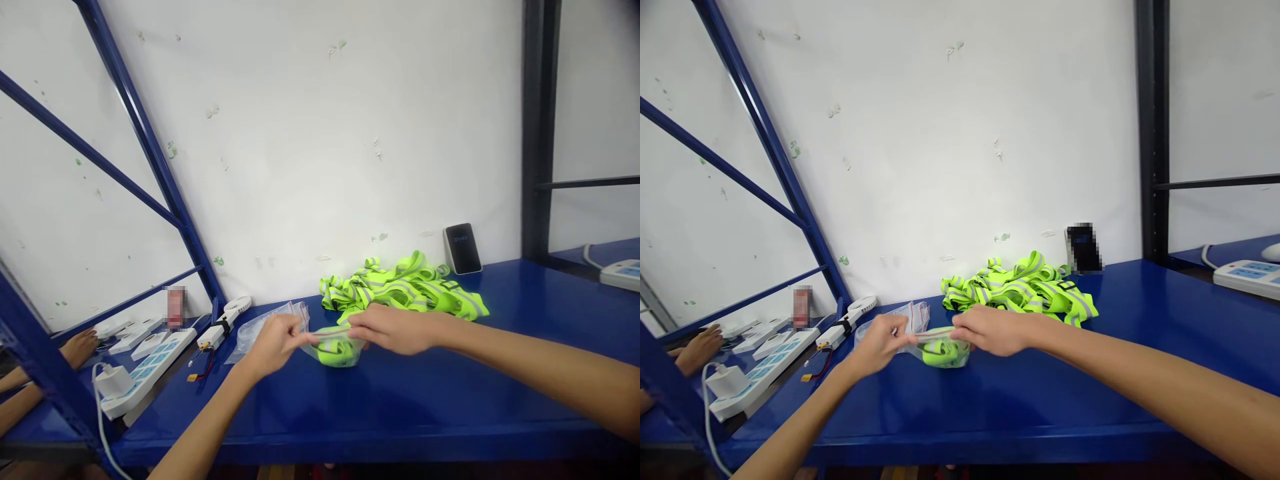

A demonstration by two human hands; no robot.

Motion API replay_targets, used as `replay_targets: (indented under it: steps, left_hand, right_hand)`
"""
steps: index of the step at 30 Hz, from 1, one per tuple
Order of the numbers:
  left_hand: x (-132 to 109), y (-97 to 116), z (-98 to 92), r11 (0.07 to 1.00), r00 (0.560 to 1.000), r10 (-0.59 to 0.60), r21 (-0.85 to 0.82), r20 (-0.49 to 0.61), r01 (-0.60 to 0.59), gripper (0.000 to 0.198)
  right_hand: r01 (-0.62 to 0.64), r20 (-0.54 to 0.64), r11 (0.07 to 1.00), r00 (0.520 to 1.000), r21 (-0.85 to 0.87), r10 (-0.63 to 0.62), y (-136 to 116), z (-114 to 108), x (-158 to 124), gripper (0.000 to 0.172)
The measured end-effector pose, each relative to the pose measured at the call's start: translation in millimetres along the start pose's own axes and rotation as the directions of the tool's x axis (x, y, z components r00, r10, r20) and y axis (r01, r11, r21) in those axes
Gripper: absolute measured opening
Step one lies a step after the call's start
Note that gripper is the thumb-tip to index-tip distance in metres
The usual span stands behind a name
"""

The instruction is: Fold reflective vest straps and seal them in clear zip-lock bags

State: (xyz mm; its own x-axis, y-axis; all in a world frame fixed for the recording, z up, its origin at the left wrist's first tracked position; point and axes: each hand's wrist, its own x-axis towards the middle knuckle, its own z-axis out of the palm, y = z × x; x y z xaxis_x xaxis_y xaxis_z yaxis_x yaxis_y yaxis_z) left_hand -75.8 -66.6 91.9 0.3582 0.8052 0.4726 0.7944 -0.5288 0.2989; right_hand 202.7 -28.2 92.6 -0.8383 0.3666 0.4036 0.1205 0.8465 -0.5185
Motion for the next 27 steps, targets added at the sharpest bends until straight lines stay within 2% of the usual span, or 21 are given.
replay_targets:
  steps: [1,2,3,4,5,7,8,9,10,11,12,13,15,16,17,19,20,21,23,25,27]
  left_hand:
    - [3,-13,-1.0,0.993,0.989,-0.072,-0.106,-0.13,0.058,0.055]
    - [6,-27,-1.2,0.972,0.954,-0.149,-0.215,-0.26,0.094,0.057]
    - [8,-41,-0.2,0.94,0.886,-0.254,-0.316,-0.388,0.131,0.058]
    - [9,-56,2.0,0.898,0.795,-0.373,-0.402,-0.479,0.18,0.056]
    - [9,-70,5.7,0.862,0.711,-0.469,-0.448,-0.524,0.238,0.053]
    - [6,-94,16.3,0.851,0.596,-0.525,-0.404,-0.608,0.337,0.045]
    - [4,-103,22.4,0.851,0.519,-0.519,-0.358,-0.679,0.383,0.041]
    - [2,-110,28.4,0.838,0.418,-0.515,-0.338,-0.748,0.428,0.039]
    - [-1,-115,33.9,0.837,0.372,-0.483,-0.293,-0.793,0.462,0.038]
    - [-4,-117,38.5,0.841,0.374,-0.443,-0.233,-0.815,0.488,0.036]
    - [-7,-117,42.0,0.849,0.424,-0.405,-0.16,-0.81,0.504,0.035]
    - [-9,-116,44.6,0.857,0.513,-0.373,-0.075,-0.773,0.51,0.033]
    - [-12,-112,47.9,0.858,0.696,-0.35,0.082,-0.627,0.506,0.032]
    - [-13,-110,49.1,0.849,0.757,-0.361,0.143,-0.545,0.508,0.032]
    - [-13,-108,50.3,0.834,0.794,-0.383,0.194,-0.472,0.517,0.032]
    - [-12,-106,53.3,0.791,0.816,-0.441,0.269,-0.373,0.55,0.034]
    - [-11,-107,55.0,0.766,0.812,-0.473,0.295,-0.342,0.571,0.036]
    - [-11,-107,56.8,0.743,0.804,-0.504,0.315,-0.316,0.59,0.039]
    - [-10,-109,60.1,0.714,0.794,-0.551,0.348,-0.256,0.608,0.046]
    - [-11,-110,62.1,0.709,0.801,-0.566,0.379,-0.196,0.594,0.05]
    - [-11,-111,62.4,0.714,0.813,-0.557,0.404,-0.168,0.572,0.048]
  right_hand:
    - [-0.052,-0.013,0.993,0.998,0.104,0.053,2,1,9,0.03]
    - [-0.113,-0.031,0.967,0.992,0.228,0.123,4,2,21,0.03]
    - [-0.166,-0.059,0.916,0.978,0.365,0.201,7,4,33,0.029]
    - [-0.188,-0.098,0.849,0.958,0.494,0.268,10,6,48,0.029]
    - [-0.171,-0.145,0.782,0.937,0.6,0.317,14,9,63,0.028]
    - [-0.075,-0.253,0.664,0.888,0.744,0.383,22,15,96,0.023]
    - [-0.003,-0.298,0.606,0.868,0.795,0.396,25,18,112,0.02]
    - [0.026,-0.302,0.546,0.855,0.838,0.422,28,21,126,0.02]
    - [0.011,-0.263,0.482,0.849,0.876,0.458,31,24,139,0.028]
    - [-0.066,-0.168,0.415,0.848,0.908,0.503,33,28,148,0.041]
    - [-0.127,-0.12,0.393,0.829,0.911,0.546,35,30,154,0.051]
    - [-0.185,-0.094,0.403,0.809,0.896,0.581,36,33,156,0.058]
    - [-0.261,-0.15,0.533,0.78,0.805,0.608,38,35,152,0.059]
    - [-0.287,-0.21,0.633,0.778,0.719,0.592,39,34,145,0.056]
    - [-0.316,-0.268,0.735,0.786,0.6,0.557,43,31,136,0.053]
    - [-0.387,-0.372,0.887,0.808,0.252,0.458,54,24,114,0.046]
    - [-0.427,-0.418,0.904,0.818,0.021,0.396,63,20,103,0.042]
    - [-0.455,-0.443,0.87,0.831,-0.191,0.337,73,16,91,0.041]
    - [-0.529,-0.449,0.704,0.833,-0.475,0.323,96,14,68,0.053]
    - [-0.62,-0.448,0.569,0.784,-0.541,0.429,118,19,49,0.08]
    - [-0.643,-0.446,0.529,0.766,-0.554,0.463,136,27,37,0.089]
